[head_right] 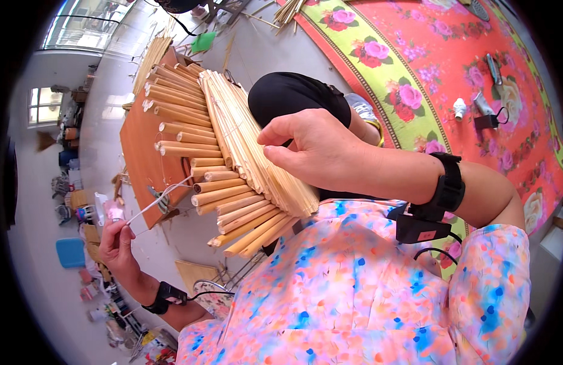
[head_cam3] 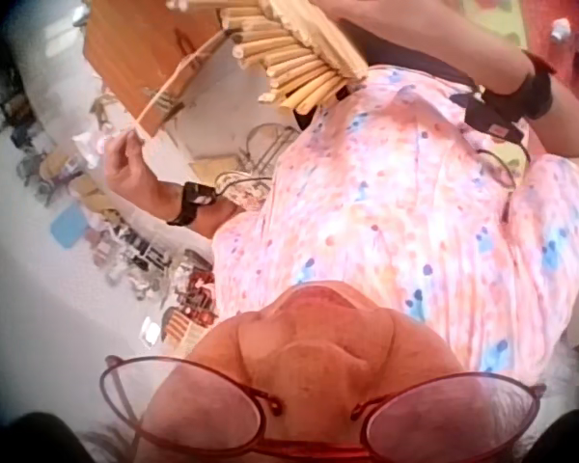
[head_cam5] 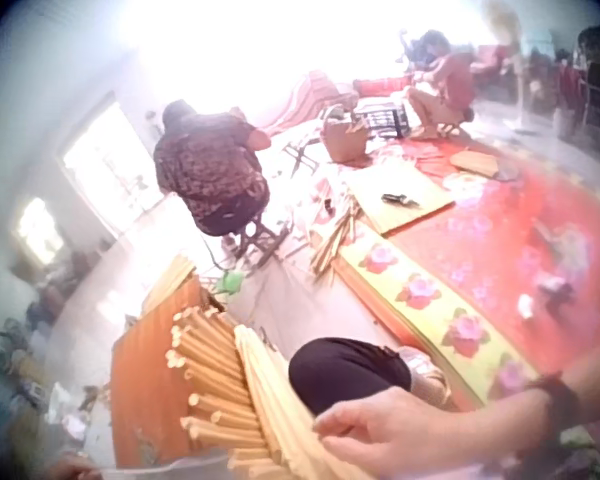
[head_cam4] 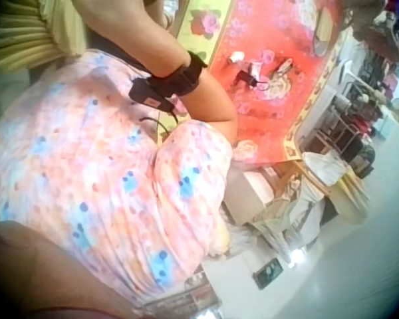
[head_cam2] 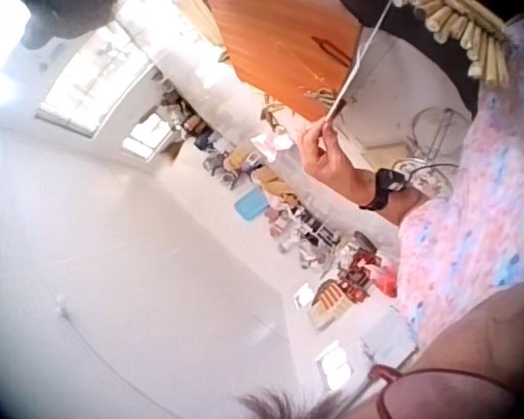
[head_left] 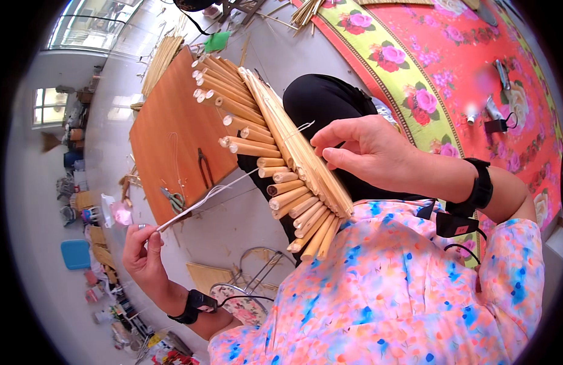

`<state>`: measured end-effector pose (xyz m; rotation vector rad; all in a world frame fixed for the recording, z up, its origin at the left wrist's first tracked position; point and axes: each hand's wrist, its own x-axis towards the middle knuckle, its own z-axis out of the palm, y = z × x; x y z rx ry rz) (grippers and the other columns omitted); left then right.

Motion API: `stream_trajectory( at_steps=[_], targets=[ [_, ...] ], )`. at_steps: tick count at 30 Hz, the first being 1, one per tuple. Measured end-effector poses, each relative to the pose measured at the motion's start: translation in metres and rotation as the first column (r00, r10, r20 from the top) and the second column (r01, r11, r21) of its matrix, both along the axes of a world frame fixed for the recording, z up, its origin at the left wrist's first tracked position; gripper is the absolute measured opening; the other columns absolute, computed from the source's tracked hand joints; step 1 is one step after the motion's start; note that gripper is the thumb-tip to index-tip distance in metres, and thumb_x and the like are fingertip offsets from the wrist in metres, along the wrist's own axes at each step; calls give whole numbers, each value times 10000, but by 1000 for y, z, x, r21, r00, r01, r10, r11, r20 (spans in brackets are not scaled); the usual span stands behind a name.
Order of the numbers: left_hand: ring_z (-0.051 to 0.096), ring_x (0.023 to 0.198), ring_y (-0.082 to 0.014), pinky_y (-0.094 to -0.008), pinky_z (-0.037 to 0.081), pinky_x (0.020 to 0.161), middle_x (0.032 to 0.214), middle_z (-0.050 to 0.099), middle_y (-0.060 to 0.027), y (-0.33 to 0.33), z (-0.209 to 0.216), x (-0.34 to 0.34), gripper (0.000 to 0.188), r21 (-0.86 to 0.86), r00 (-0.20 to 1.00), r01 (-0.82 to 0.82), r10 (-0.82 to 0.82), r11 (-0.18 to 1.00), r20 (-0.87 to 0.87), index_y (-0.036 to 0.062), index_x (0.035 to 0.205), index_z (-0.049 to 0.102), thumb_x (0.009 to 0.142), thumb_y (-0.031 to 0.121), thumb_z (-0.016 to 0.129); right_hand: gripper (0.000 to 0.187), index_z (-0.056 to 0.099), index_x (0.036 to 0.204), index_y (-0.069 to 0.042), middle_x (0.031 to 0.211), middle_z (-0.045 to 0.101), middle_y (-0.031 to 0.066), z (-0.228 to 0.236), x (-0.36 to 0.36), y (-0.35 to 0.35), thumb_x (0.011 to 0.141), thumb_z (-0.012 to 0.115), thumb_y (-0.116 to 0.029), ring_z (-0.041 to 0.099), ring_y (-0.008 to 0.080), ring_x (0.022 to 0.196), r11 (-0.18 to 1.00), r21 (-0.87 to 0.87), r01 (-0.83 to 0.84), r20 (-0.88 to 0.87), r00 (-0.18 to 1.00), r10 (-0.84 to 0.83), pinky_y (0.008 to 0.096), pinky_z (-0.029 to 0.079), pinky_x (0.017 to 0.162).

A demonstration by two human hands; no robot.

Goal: The person assembles a circular wooden product by threading a white string through holes in wooden slats, using a small wire tool and cutting excess string with shears.

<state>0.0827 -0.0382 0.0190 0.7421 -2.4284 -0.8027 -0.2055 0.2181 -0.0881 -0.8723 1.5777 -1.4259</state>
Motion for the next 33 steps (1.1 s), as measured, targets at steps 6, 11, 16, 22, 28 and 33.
stream_trajectory(
  at_steps=[6,11,16,22,28,33],
  targets=[
    [458,679,-110,-222,350,632,799,479,-26,-5,12,1,76,13,988,22,-20,1000,-151,-11,893,632,881,48,679,281,646,1129,-1,964,702,147,-16,6,-8,875,659,-120,686,198,864,925,-370,87,-125,982,-142,294,543,737],
    [431,646,-119,-294,381,689,841,451,-18,0,6,-9,175,401,828,270,1,875,-560,50,837,561,902,151,689,331,607,1186,-19,1055,653,127,-18,5,-13,869,654,-104,641,212,936,902,-429,48,-186,973,-139,304,534,786],
    [483,591,-68,-294,400,651,860,531,-5,19,4,-42,182,560,589,681,100,472,-802,108,862,515,916,179,674,345,571,1241,-18,1208,578,90,-17,6,-14,898,597,-50,589,153,1045,920,-392,-17,-161,986,-50,274,526,799],
    [532,463,-55,-272,443,527,817,616,-9,31,7,-88,168,500,456,830,215,247,-864,82,822,520,927,152,631,308,599,1187,-3,1114,600,101,-11,7,-16,881,622,-30,617,146,936,936,-343,80,-60,992,-107,255,541,745],
    [532,460,-76,-274,420,527,772,561,1,19,30,-61,222,376,346,783,155,496,-925,100,793,456,973,155,573,313,591,1207,-4,1192,574,83,-5,13,-20,896,622,-26,588,122,1005,952,-304,26,-33,999,-38,244,526,801],
    [499,425,-90,-275,426,462,694,544,-14,4,17,-59,146,318,361,780,26,539,-932,101,965,412,1023,211,489,328,584,1222,-9,1218,571,72,-9,10,-21,897,628,-19,590,117,1025,959,-279,56,-32,997,-67,245,519,823]
  ],
)
